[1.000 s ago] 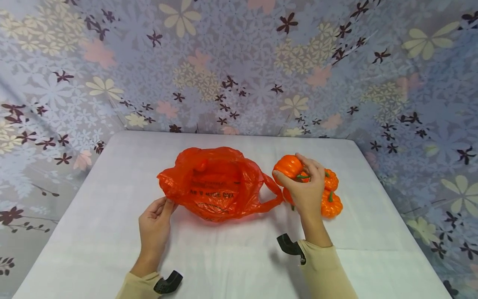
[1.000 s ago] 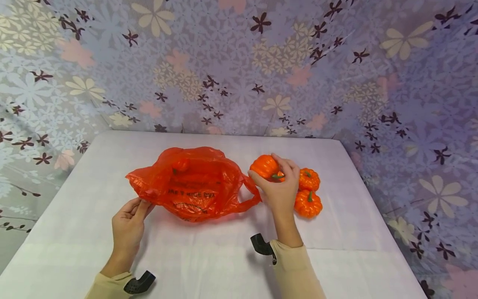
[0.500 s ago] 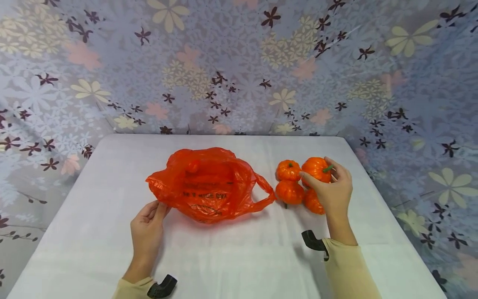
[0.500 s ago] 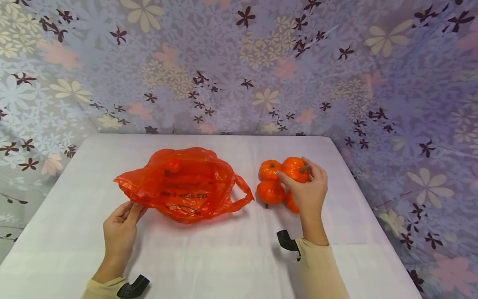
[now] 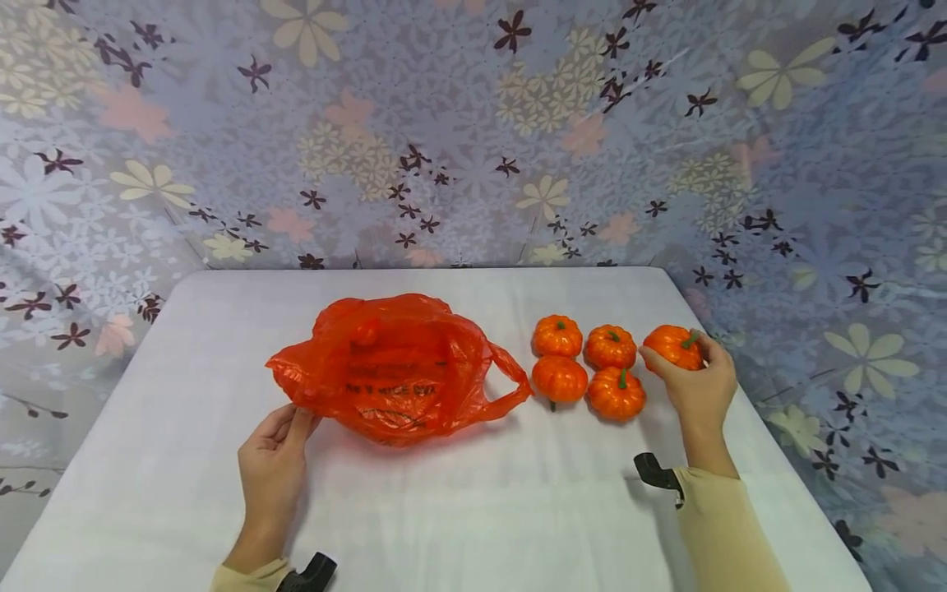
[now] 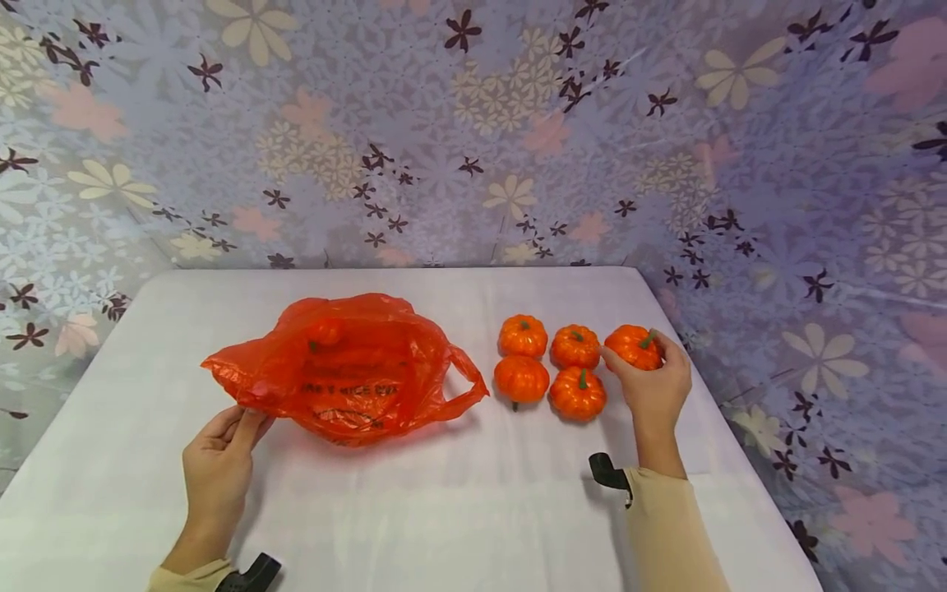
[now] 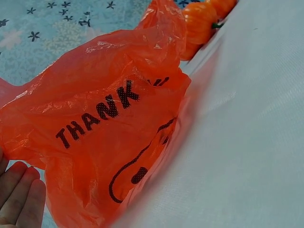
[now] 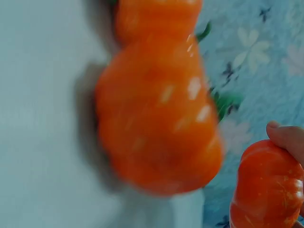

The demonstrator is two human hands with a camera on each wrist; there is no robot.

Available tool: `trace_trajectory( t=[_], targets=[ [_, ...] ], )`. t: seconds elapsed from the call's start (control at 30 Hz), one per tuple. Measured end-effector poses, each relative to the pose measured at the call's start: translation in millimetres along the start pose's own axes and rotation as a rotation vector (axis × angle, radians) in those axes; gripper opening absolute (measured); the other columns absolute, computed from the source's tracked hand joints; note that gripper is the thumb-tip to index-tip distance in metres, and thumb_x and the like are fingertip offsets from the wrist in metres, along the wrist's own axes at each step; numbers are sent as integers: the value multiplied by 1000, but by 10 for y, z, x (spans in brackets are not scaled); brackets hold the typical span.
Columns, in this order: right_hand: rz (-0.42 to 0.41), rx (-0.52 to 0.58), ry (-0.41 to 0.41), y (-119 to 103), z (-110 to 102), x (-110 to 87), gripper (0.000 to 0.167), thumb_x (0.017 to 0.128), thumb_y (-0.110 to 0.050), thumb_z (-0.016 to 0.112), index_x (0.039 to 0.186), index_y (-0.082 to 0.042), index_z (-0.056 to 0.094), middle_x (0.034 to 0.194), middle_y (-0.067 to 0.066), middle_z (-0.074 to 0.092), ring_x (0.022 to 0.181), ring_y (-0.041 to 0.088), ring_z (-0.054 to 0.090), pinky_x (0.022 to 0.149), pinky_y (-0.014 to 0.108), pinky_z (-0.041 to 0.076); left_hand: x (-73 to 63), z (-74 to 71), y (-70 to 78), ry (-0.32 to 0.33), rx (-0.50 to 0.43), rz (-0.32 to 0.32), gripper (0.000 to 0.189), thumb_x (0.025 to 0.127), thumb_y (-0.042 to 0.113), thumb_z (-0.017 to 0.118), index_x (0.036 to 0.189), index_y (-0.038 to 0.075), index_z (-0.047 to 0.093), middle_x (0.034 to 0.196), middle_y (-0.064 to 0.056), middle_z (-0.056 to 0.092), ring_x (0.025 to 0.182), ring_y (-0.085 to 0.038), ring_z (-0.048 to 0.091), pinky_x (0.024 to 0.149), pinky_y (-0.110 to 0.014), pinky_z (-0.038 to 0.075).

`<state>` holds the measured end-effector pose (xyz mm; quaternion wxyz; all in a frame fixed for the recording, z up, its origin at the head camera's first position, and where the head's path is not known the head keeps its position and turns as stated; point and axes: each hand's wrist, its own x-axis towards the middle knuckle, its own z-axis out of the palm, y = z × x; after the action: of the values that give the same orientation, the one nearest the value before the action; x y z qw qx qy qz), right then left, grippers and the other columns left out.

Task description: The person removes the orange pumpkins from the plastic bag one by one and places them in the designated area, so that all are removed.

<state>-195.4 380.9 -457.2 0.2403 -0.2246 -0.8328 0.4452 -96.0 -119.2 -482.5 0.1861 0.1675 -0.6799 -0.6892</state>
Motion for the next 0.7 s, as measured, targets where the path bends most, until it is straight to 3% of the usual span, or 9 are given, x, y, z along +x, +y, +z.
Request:
trace_trajectory(
  t=[0.2,0.33,0.57,0.7],
  targets=[
    [80,-47,-43,264,50,233,90,78,-45,86,150,-7,47,149,15,45,138,32,40,117,44,33,11,9,14,20,24,-25,40,98,26,68,122,-6,67,102,1,75,92,-4,72,85,-16,52],
    [105,-77,-84,435,120,312,91,80,-45,84,151,-4,43,151,17,42,138,34,38,117,46,33,-10,-9,-3,26,29,-41,38,98,24,69,120,-7,68,96,9,75,89,-3,72,84,-15,52],
    [23,-132,-127,539,180,382,91,82,-42,83,152,-2,40,151,22,38,137,39,37,115,53,34,-10,-7,14,9,-5,-6,35,98,18,68,119,-9,67,96,10,74,90,-4,72,84,-18,53],
    [27,-125,-172,496,202,399,94,83,-43,82,155,-6,36,153,21,36,138,39,36,114,54,35,6,-1,23,16,-32,15,32,98,15,68,118,-10,67,96,8,75,90,-7,72,84,-19,54]
  ],
)
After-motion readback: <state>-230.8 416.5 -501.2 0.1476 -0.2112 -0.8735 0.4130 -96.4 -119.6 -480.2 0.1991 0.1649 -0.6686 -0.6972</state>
